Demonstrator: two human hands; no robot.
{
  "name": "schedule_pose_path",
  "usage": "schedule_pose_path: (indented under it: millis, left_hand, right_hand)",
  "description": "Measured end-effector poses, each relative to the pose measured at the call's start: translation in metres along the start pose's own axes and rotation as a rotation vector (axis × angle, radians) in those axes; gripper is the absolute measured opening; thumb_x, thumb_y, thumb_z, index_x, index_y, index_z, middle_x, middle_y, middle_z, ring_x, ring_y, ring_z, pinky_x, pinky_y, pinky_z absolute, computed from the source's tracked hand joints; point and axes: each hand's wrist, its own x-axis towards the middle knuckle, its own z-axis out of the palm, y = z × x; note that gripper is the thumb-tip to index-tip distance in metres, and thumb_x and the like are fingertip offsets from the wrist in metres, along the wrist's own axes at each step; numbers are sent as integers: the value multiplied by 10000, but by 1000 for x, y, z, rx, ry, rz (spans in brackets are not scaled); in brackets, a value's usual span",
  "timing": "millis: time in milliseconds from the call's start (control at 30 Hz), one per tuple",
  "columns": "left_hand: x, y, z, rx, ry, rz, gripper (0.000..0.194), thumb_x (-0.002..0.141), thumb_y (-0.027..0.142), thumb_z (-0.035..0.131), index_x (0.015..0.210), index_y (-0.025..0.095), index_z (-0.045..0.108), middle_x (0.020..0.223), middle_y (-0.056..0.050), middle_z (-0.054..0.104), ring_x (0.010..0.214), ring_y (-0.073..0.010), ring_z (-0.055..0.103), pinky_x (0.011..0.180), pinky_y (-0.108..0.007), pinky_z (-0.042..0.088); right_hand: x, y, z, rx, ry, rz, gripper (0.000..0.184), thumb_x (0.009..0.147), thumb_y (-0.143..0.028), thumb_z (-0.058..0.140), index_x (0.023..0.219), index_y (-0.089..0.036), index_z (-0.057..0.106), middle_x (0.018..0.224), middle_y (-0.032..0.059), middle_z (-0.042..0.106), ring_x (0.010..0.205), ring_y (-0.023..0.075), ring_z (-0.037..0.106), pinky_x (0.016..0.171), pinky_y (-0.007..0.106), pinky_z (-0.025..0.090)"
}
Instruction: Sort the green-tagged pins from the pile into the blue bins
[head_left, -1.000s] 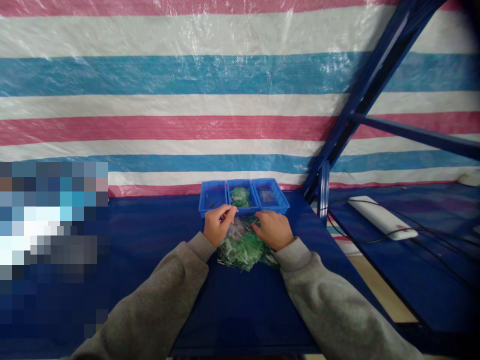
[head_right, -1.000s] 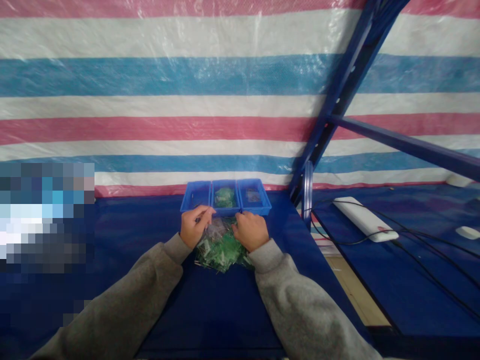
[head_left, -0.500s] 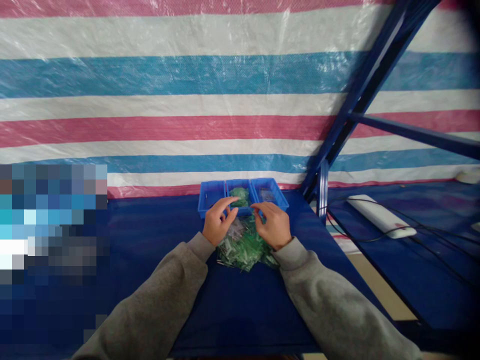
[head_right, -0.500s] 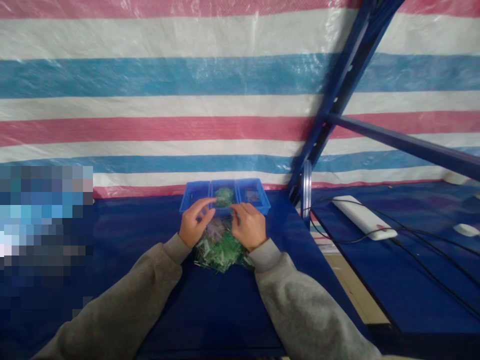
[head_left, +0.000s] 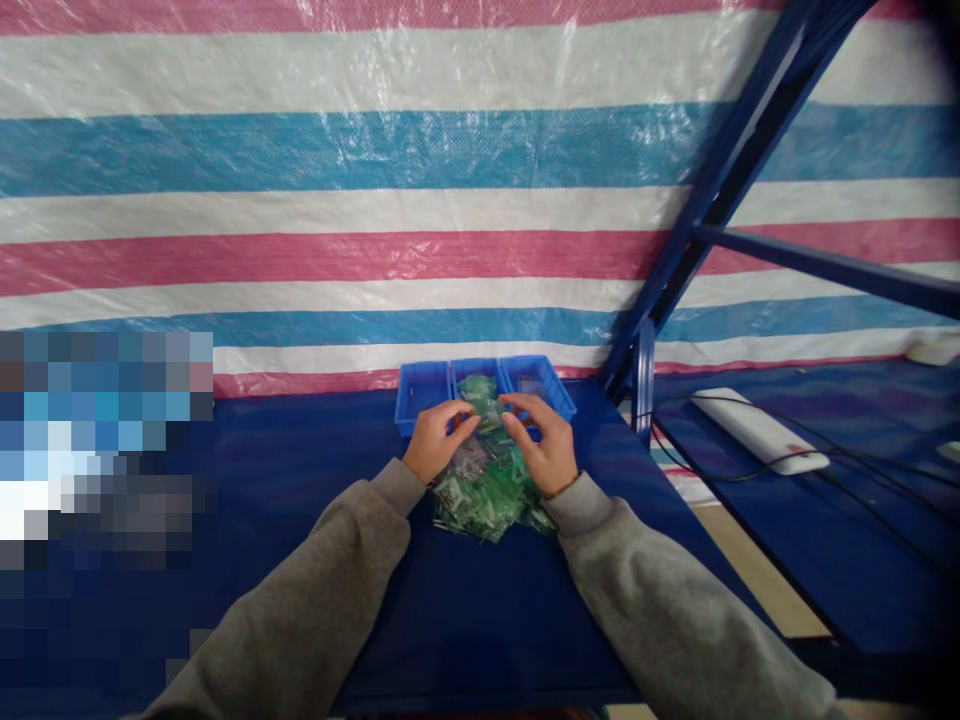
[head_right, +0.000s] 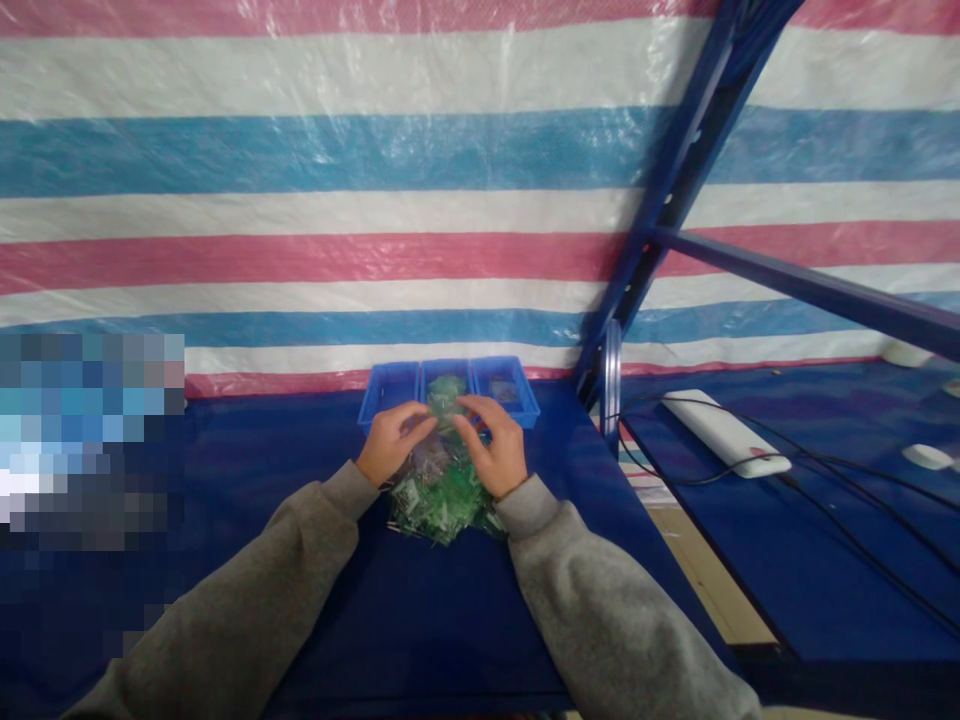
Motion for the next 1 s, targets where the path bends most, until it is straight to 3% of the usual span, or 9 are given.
schedule_pose_path:
  millis: [167,300,433,567,633,700,800,1000]
  left_hand:
    - [-1,1,1,-179,35,-100,248,837,370,578,861,134,651,810,-45,665,731,-144,598,666,-232,457]
    - [-1,2,2,-227,-73,-137,273,818,388,600,880,130,664,777,-41,664,701,-141,590,613,-221,445]
    - [0,4,2,-227,-120,-150,291,804,407,605,762,124,659,684,-21,626,628,-126,553,555,-209,418]
    - [1,7,-1,-306,-92,-182,280,793,396,616,734,125,653,678,-27,637,638,-140,574,579,-227,437]
    - [2,9,-3,-372,-106,-221,282,801,389,607,706,125,641,649,-23,631,592,-124,557,557,-224,427]
    - [4,11,-6,-435,-99,-271,287,793,381,619,660,127,604,585,-3,595,516,-94,506,508,-209,394]
    - [6,13,-8,-524,-79,-346,312,763,378,657,612,132,538,520,25,544,444,-62,445,456,-191,346]
    - [4,11,-6,-650,-221,-437,344,770,418,645,626,129,527,482,28,510,401,-54,411,395,-179,298]
  right_hand:
    - [2,5,2,-29,-58,8,289,864,-426,512,884,-172,647,831,50,659,730,157,605,663,266,499]
    - [2,7,2,-91,-34,3,298,877,-418,490,826,-168,644,735,35,641,655,144,578,637,254,473]
    - [1,7,3,-92,-12,23,308,853,-447,524,788,-173,649,715,34,650,636,149,579,642,266,478]
    - [-1,7,4,-16,-31,56,312,879,-414,490,1047,-183,617,737,20,658,625,147,602,655,275,506]
    - [-2,6,3,-15,-44,31,339,924,-356,399,1181,-199,555,818,33,662,661,146,612,687,290,520]
    - [-2,6,2,-37,-34,-34,371,933,-299,357,1264,-211,500,1023,76,636,774,157,620,725,309,528]
    - [-2,6,1,-66,-25,-139,391,905,-239,399,1283,-223,497,1264,107,499,961,176,587,788,328,523]
    - [0,12,1,-167,-60,-224,322,865,-163,421,1111,-227,619,1276,94,481,1066,195,538,883,367,481]
